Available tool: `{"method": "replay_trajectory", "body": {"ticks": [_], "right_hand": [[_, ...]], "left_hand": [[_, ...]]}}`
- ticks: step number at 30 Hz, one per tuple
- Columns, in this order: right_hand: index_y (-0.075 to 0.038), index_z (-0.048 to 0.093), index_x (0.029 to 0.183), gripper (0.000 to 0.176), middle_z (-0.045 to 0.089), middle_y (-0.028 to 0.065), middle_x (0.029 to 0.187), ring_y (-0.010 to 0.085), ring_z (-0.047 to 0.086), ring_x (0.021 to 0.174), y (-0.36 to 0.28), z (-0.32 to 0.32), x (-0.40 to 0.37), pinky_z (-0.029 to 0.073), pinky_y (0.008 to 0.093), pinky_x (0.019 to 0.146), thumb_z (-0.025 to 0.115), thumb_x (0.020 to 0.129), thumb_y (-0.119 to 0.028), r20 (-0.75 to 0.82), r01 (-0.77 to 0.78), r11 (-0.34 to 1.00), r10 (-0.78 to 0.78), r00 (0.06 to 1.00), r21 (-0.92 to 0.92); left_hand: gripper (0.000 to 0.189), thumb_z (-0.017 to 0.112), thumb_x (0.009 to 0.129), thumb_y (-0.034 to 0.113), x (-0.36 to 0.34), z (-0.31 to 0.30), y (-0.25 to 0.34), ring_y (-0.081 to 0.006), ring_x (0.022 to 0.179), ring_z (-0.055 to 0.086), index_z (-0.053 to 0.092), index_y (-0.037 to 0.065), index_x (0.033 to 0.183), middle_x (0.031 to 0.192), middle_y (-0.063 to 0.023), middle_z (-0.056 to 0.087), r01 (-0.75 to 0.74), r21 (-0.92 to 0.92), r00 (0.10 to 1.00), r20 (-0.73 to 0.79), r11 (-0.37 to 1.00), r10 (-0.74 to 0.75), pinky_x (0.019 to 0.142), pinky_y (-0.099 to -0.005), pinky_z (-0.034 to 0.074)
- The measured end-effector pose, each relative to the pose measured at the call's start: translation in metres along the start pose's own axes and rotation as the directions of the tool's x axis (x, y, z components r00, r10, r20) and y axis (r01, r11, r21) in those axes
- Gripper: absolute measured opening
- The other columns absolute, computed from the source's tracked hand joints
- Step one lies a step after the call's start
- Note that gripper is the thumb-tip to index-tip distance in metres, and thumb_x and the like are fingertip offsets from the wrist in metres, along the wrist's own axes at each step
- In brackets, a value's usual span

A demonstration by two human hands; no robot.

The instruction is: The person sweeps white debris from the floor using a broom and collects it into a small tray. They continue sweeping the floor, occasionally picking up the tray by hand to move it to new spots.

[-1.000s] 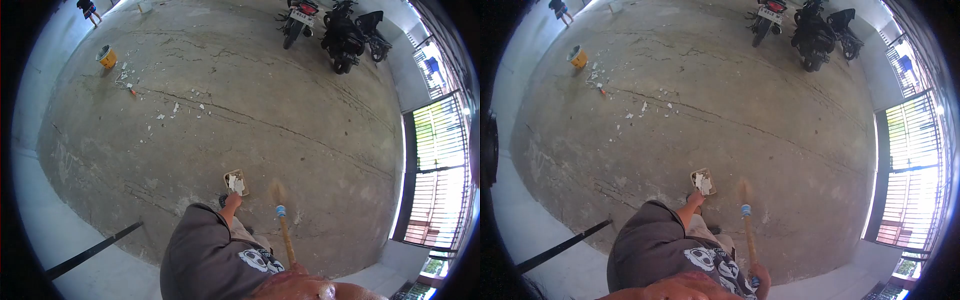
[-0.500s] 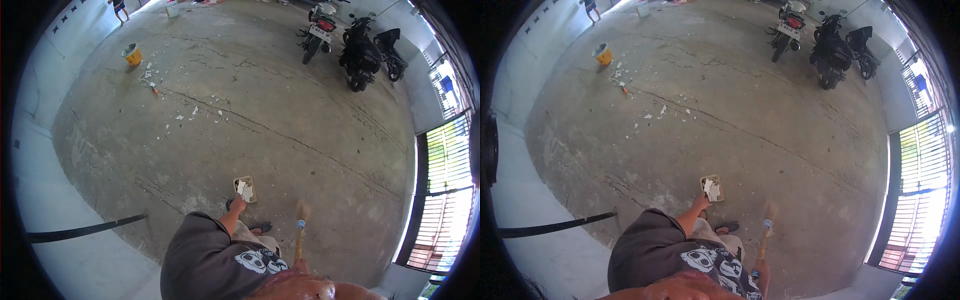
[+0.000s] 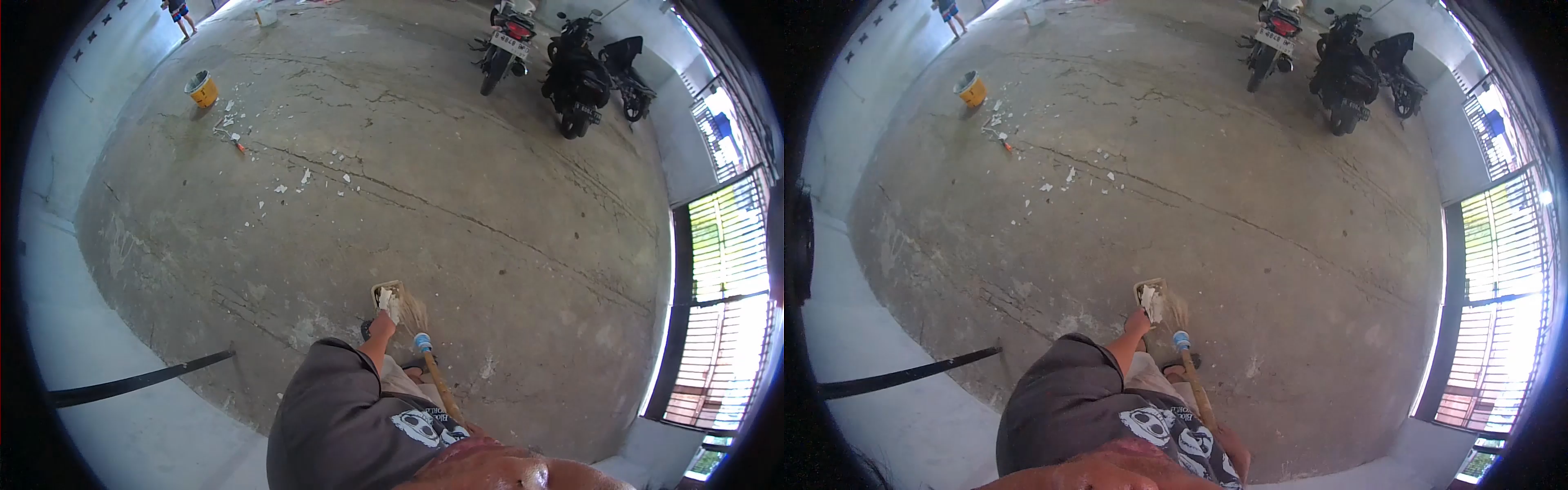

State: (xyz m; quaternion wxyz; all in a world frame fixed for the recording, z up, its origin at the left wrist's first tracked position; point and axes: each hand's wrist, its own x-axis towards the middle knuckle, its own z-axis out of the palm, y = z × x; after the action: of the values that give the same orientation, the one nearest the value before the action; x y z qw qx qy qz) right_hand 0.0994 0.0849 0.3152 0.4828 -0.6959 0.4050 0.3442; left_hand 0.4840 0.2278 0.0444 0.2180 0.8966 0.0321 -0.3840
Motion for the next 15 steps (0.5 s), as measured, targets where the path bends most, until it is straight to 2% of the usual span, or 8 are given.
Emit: {"method": "replay_trajectory", "body": {"ticks": [3,4,6,7,9,10,12,15], "right_hand": [[-0.004,0.056,0.113,0.043,0.064,0.0210,0.095,0.0325,0.062,0.093,-0.069,-0.033,-0.048,0.046,0.0414,0.079,0.047,0.088,-0.038,-0.005,-0.161,0.982,0.161,0.987,-0.098],[-0.004,0.056,0.113,0.043,0.064,0.0210,0.095,0.0325,0.062,0.093,-0.093,-0.040,-0.061,0.046,0.0414,0.079,0.047,0.088,-0.038,-0.005,-0.150,0.983,0.151,0.989,-0.109],[-0.002,0.058,0.107,0.041,0.065,0.0191,0.085,0.0295,0.065,0.079,-0.130,-0.048,-0.078,0.048,0.0402,0.069,0.048,0.087,-0.036,-0.064,-0.376,0.927,0.376,0.924,0.015],[-0.002,0.058,0.107,0.041,0.065,0.0191,0.085,0.0295,0.065,0.079,-0.134,-0.047,-0.075,0.048,0.0402,0.069,0.048,0.087,-0.036,-0.070,-0.369,0.929,0.369,0.927,0.008],[0.001,0.059,0.100,0.040,0.064,0.0162,0.076,0.0253,0.065,0.065,-0.131,-0.042,-0.070,0.049,0.0385,0.060,0.050,0.086,-0.036,-0.200,-0.375,0.927,0.368,0.908,0.003],[0.001,0.059,0.100,0.040,0.064,0.0162,0.076,0.0253,0.065,0.065,-0.125,-0.037,-0.064,0.049,0.0385,0.060,0.050,0.086,-0.036,-0.203,-0.370,0.929,0.362,0.910,-0.004],[0.002,0.058,0.095,0.039,0.061,0.0143,0.068,0.0246,0.065,0.062,-0.109,-0.031,-0.046,0.048,0.0385,0.055,0.049,0.087,-0.035,-0.287,-0.317,0.947,0.316,0.904,0.045],[0.002,0.057,0.090,0.036,0.061,0.0134,0.066,0.0227,0.064,0.058,-0.099,-0.035,-0.029,0.048,0.0385,0.052,0.049,0.088,-0.033,-0.265,-0.305,0.952,0.299,0.917,0.016]], "left_hand": [[0.034,0.050,0.084,0.021,-0.004,-0.010,0.000,-0.0369,0.104,0.057,0.053,0.009,0.116,0.112,-0.0175,0.061,-0.056,0.073,0.998,0.024,0.996,0.055,0.084,-0.0460,0.046],[0.034,0.050,0.084,0.021,-0.003,-0.013,-0.004,-0.0369,0.104,0.057,0.053,0.009,0.116,0.112,-0.0175,0.061,-0.052,0.063,0.999,0.013,0.997,0.051,0.084,-0.0460,0.046],[0.035,0.049,0.084,0.024,0.001,-0.019,-0.009,-0.0378,0.103,0.057,0.052,0.009,0.116,0.112,-0.0167,0.061,-0.004,0.003,0.998,0.059,1.000,0.004,0.083,-0.0459,0.046],[0.035,0.049,0.084,0.024,0.003,-0.025,-0.011,-0.0378,0.103,0.057,0.052,0.009,0.116,0.112,-0.0167,0.061,-0.005,-0.006,0.999,0.052,1.000,0.006,0.083,-0.0459,0.046],[0.035,0.047,0.085,0.026,0.000,-0.039,-0.016,-0.0378,0.102,0.058,0.051,0.009,0.115,0.111,-0.0169,0.061,-0.011,0.066,0.996,0.094,0.998,0.005,0.082,-0.0467,0.046],[0.035,0.047,0.085,0.026,0.000,-0.045,-0.021,-0.0378,0.102,0.058,0.051,0.009,0.115,0.111,-0.0169,0.061,-0.010,0.058,0.996,0.089,0.998,0.005,0.082,-0.0467,0.046],[0.032,0.050,0.084,0.022,0.003,-0.060,-0.033,-0.0372,0.096,0.060,0.048,0.006,0.113,0.106,-0.0184,0.061,-0.085,0.014,0.990,0.113,0.996,0.083,0.077,-0.0475,0.046],[0.027,0.049,0.084,0.022,0.001,-0.080,-0.041,-0.0360,0.093,0.061,0.052,0.009,0.108,0.102,-0.0155,0.063,-0.050,-0.016,0.997,0.056,0.999,0.051,0.076,-0.0464,0.046]]}}
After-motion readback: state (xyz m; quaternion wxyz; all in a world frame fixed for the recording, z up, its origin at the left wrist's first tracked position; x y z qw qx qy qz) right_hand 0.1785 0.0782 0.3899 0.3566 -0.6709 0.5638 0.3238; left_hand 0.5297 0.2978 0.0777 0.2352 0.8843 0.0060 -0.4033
